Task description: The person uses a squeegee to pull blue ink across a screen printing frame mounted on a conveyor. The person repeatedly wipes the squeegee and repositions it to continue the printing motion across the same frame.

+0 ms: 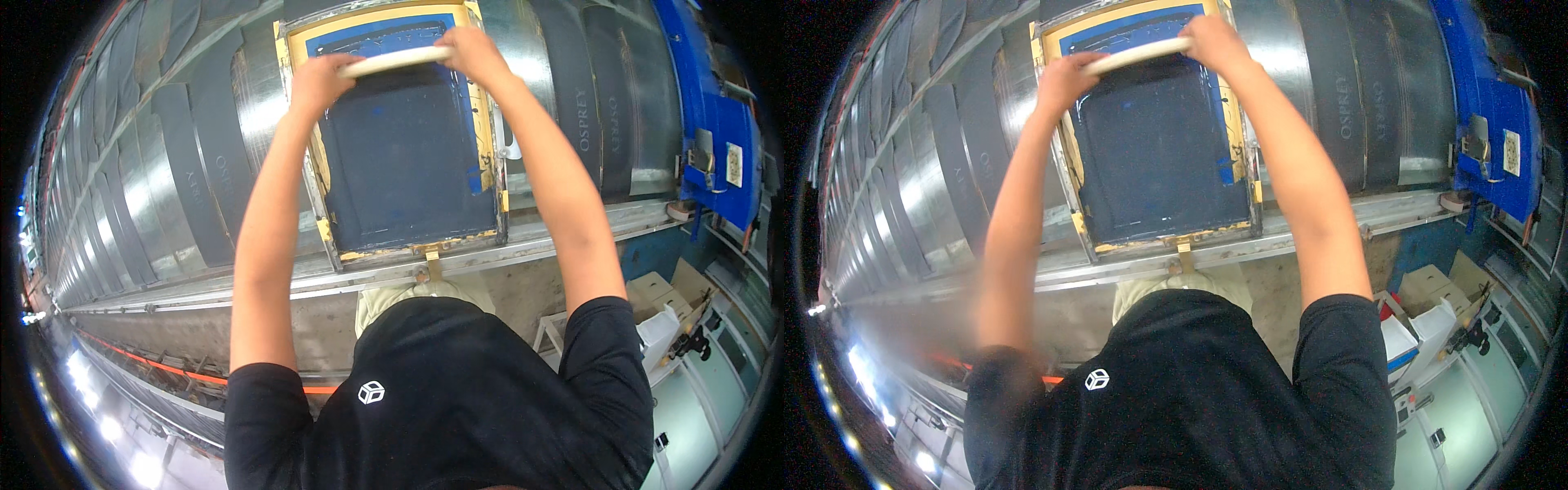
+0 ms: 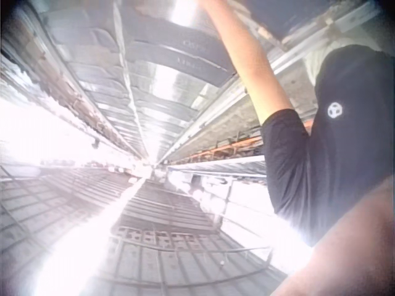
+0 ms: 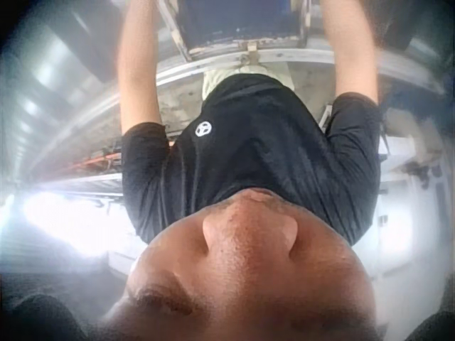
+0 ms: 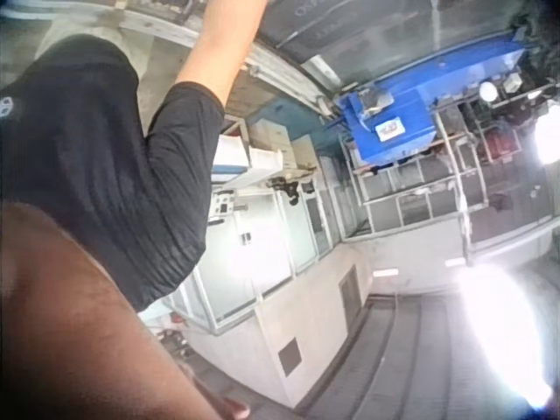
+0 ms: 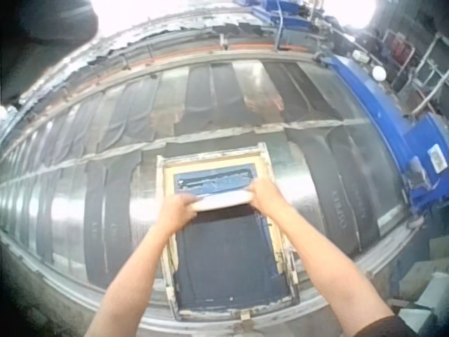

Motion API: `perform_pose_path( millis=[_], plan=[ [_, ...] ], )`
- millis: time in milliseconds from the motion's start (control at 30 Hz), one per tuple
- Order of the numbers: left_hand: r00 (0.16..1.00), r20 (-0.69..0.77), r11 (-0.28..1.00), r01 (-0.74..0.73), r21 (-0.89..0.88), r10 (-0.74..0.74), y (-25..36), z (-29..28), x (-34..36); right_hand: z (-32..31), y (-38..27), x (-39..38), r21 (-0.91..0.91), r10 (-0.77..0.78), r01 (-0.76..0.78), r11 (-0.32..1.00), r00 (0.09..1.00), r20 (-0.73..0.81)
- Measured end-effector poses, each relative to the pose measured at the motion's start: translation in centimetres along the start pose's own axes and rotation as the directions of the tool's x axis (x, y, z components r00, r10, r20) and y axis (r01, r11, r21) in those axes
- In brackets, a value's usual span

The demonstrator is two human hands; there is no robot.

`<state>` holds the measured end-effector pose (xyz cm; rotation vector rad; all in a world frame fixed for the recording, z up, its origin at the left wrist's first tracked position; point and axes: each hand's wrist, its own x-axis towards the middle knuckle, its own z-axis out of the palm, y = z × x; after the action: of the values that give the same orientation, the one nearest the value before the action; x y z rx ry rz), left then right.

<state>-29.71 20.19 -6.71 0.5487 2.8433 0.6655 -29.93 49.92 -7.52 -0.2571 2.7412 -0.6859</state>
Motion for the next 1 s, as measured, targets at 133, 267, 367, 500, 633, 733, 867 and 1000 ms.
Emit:
perform_pose_path(
  millis=[133, 267, 367, 500, 633, 733, 867, 1000],
  plan=[
    [0.994, 0.083, 0.997, 0.078, -0.014, -0.077, 2.1, 1.9, -7.5, 5.8, 0.5, -8.2, -0.112, -0.240, 0.217, 0.970, 0.929, -0.280],
    [0.999, -0.040, 0.992, -0.020, -0.126, 0.015, 5.3, 5.4, -20.3, 9.6, -2.6, -21.1, 0.054, -0.164, 0.183, 0.982, 0.953, -0.253],
    [0.999, 0.039, 0.998, 0.028, -0.052, -0.026, 7.7, 6.0, -26.3, 10.7, -4.0, -26.8, 0.117, -0.155, 0.186, 0.976, 0.959, -0.237],
    [0.999, 0.035, 1.000, -0.021, 0.010, 0.021, 8.2, 6.3, -28.7, 11.2, -4.4, -28.8, 0.089, -0.183, 0.208, 0.974, 0.956, -0.230],
    [0.991, -0.099, 0.995, -0.081, 0.050, 0.085, 6.5, 5.3, -24.8, 8.1, -4.1, -24.4, -0.027, -0.266, 0.265, 0.964, 0.945, -0.192],
    [0.984, -0.163, 0.994, -0.061, 0.091, 0.075, 4.1, 2.9, -15.8, 6.6, -1.9, -15.0, -0.147, -0.293, 0.261, 0.954, 0.914, -0.280],
    [0.991, 0.054, 0.992, 0.123, -0.001, -0.122, 1.0, -1.3, -2.8, 2.0, 0.7, -1.9, -0.088, -0.256, 0.242, 0.966, 0.943, -0.214],
    [0.987, 0.040, 0.988, 0.154, 0.016, -0.154, -1.7, -2.1, 2.3, 0.1, 0.0, 3.4, -0.038, -0.139, 0.135, 0.990, 0.982, -0.126]
  ],
)
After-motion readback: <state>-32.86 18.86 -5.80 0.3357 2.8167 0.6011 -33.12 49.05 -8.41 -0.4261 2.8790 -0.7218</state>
